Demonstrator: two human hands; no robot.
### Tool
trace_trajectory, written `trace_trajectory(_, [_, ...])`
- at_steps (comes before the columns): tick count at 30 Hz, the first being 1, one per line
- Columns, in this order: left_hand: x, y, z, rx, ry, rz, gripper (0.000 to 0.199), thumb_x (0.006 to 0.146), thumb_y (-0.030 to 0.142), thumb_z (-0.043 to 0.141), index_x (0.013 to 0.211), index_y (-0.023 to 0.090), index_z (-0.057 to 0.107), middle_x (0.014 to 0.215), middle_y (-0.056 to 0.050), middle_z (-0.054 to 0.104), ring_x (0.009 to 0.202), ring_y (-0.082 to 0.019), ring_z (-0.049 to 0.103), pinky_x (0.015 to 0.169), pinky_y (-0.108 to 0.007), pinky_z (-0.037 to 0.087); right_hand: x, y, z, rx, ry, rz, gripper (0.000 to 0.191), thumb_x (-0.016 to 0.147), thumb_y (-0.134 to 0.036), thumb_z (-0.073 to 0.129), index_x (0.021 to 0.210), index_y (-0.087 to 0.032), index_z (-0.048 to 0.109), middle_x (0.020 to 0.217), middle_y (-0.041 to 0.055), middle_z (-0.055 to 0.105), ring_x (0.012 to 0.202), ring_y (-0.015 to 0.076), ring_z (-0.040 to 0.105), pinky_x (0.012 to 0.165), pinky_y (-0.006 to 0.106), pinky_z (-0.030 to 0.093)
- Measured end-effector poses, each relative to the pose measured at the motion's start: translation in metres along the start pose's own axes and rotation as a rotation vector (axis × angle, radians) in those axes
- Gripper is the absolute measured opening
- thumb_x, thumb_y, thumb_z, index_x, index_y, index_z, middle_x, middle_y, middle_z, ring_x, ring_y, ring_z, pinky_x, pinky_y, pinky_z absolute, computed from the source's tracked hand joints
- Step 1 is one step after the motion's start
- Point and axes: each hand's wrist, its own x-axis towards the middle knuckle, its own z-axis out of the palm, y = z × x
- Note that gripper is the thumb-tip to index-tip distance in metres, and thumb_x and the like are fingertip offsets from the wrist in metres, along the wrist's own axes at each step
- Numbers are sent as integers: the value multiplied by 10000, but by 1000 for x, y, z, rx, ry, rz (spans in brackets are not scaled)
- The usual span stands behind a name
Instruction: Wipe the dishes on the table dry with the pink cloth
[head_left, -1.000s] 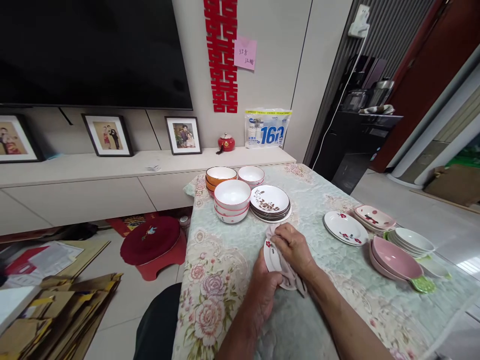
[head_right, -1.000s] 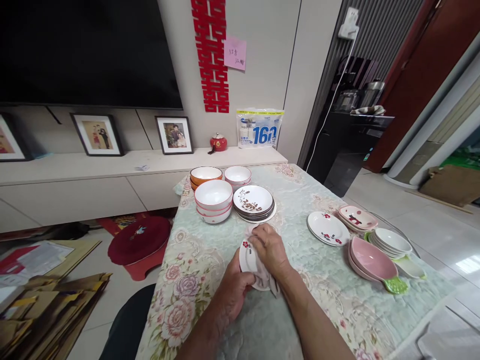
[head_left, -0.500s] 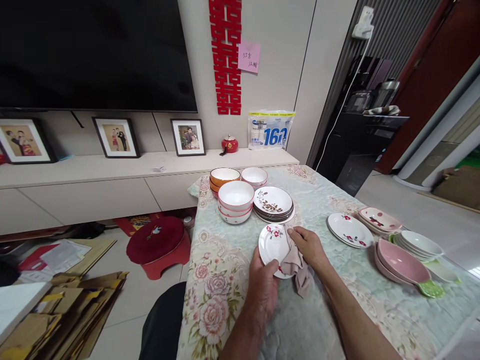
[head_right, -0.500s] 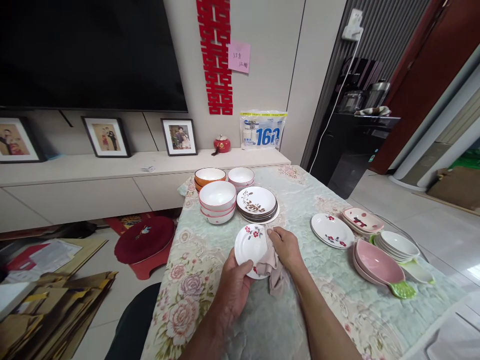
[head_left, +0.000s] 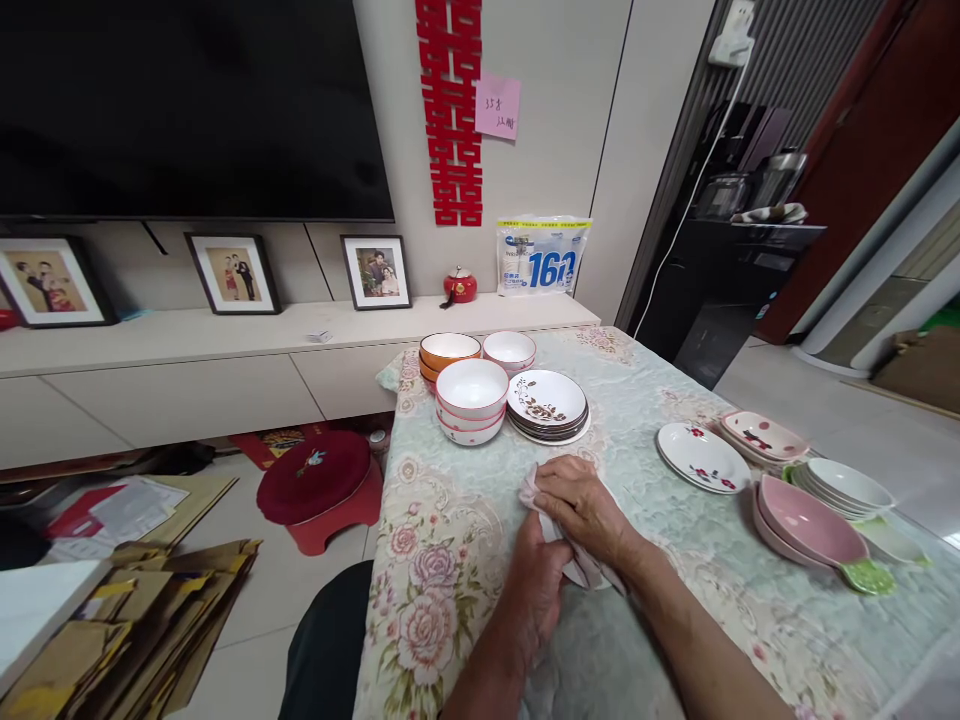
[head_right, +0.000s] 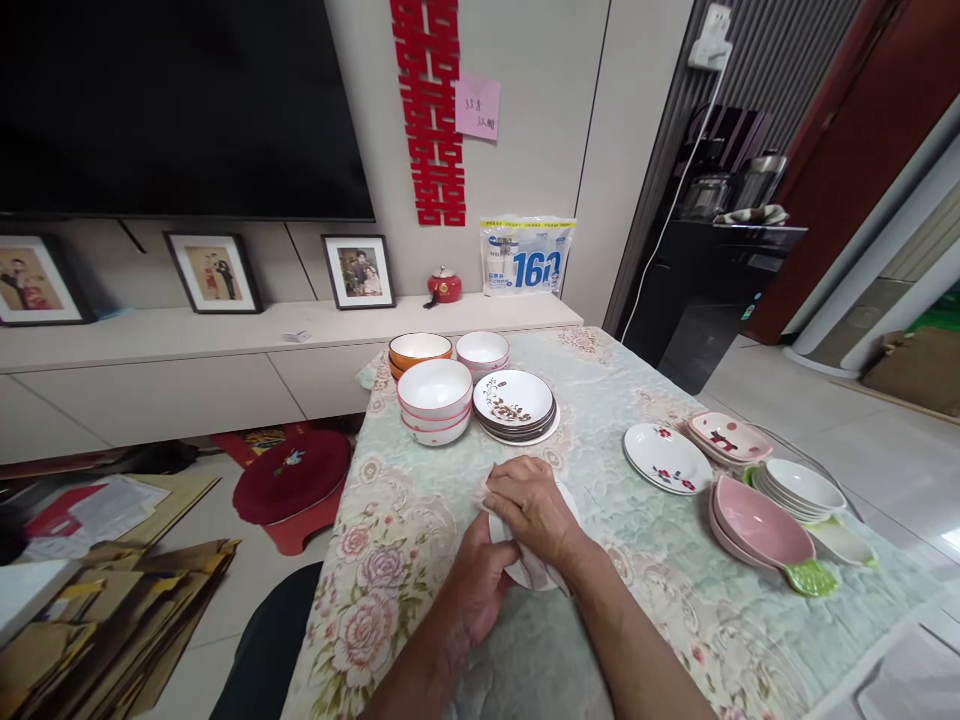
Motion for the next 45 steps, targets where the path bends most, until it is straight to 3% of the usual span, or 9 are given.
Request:
trace_trajectory(6, [2,3,-3,85,17,-37,678,501,40,571,1166,162,618,965,-65,725,898,-233,648,703,-278,500,-8,34,-10,57,116,462,342,931,-419,486,750,-201,678,755,17,675,743,181,606,686,275,425])
trace_trajectory(10, [1,7,-2,26,68,4,610,525,93,646,1132,150,631,921,-60,724,794,-207,641,672,-278,493,-13,45,-13,16,190,594,360,905,-423,464,681,-194,628,638,2,626,645,170,564,602,262,387])
trace_trajectory(15, [-1,5,-1,-105,33,24,654,614,127,634,1263,171,565,1026,-81,719,895,-228,665,724,-285,501,-10,39,-9,-24,213,541,361,925,-422,445,713,-198,634,700,32,642,700,190,579,659,285,408])
trace_trajectory(23, [0,-3,2,-58,-15,-5,512,577,122,641,1088,147,639,915,-70,713,800,-215,658,720,-296,490,-1,-6,0,-20,13,-18,239,969,-338,495,913,-235,704,1032,52,695,1000,207,584,948,376,370])
trace_trajectory(27, [-1,0,2,-33,-32,-22,582,555,96,590,1133,153,620,837,-44,705,754,-203,651,700,-291,487,-1,6,-4,22,0,118,313,976,-370,464,847,-216,704,903,45,694,891,192,596,841,326,421])
trace_trajectory(31, [-2,3,2,2,6,-26,592,570,106,600,1160,144,616,833,-50,711,759,-208,648,688,-289,488,-8,31,-9,117,125,427,323,927,-415,494,813,-199,705,787,27,681,787,191,607,722,282,445])
trace_trajectory(35, [-2,4,3,23,65,32,650,544,79,639,1189,158,611,907,-50,719,765,-191,636,690,-273,487,-12,45,-7,219,262,592,316,872,-426,512,819,-176,697,740,16,687,718,188,601,651,265,446])
trace_trajectory(41, [-2,3,5,-53,3,-29,852,518,55,598,1352,203,510,1024,-79,717,892,-251,665,711,-299,509,-10,46,-1,150,321,591,308,880,-409,491,864,-183,701,787,45,692,774,214,609,722,305,463])
trace_trajectory(45, [-3,2,5,-29,-41,-61,856,481,32,543,1320,204,536,984,-63,715,842,-226,650,668,-275,493,-4,21,1,25,239,291,297,941,-374,471,987,-204,711,989,96,688,959,236,606,870,362,452])
